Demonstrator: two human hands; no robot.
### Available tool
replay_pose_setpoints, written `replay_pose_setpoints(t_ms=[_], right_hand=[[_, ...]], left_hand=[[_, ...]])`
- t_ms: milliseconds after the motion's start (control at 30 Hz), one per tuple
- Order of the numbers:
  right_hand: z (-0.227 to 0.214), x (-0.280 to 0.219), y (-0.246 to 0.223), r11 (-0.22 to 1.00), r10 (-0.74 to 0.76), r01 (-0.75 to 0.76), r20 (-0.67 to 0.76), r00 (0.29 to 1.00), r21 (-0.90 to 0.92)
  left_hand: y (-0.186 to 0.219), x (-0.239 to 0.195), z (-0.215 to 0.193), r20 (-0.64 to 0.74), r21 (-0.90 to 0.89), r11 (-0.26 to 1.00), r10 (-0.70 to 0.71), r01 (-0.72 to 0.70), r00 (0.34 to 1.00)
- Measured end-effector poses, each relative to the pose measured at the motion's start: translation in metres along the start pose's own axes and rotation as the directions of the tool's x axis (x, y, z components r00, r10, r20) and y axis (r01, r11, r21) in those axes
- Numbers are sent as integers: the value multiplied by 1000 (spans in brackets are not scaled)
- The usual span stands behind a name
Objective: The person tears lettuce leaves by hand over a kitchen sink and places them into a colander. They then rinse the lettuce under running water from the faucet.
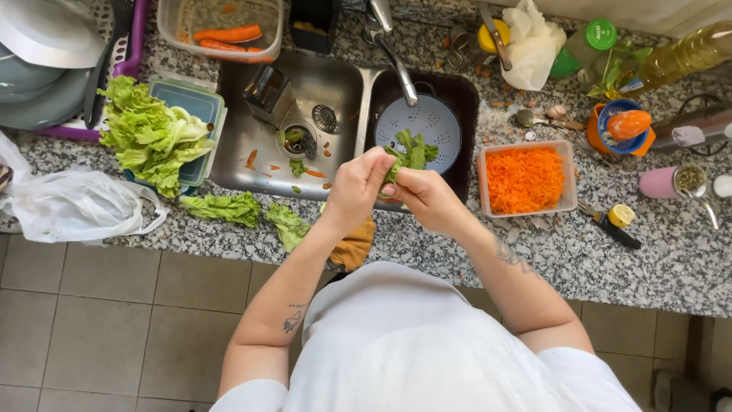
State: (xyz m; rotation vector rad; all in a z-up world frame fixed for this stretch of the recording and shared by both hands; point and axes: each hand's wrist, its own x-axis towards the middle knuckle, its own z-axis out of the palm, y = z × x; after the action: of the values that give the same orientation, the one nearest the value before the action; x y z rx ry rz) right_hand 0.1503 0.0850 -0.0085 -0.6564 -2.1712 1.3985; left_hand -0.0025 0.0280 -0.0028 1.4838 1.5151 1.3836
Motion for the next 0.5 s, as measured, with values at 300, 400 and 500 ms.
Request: replay_pose_setpoints(t_ms=[300,400,500], right_hand=[[-8,32,-10,803,80,-117,89,993,584],[-2,52,-11,758,77,-143,130,989,637],[8,61,-11,670,80,-203,202,976,714]], left_hand=[[-79,23,-102,-83,520,809,-273,276,958],[-50,22,-98,-22,555,765,-381,328,924],[-48,22,-80,129,183,969,-191,166,973]])
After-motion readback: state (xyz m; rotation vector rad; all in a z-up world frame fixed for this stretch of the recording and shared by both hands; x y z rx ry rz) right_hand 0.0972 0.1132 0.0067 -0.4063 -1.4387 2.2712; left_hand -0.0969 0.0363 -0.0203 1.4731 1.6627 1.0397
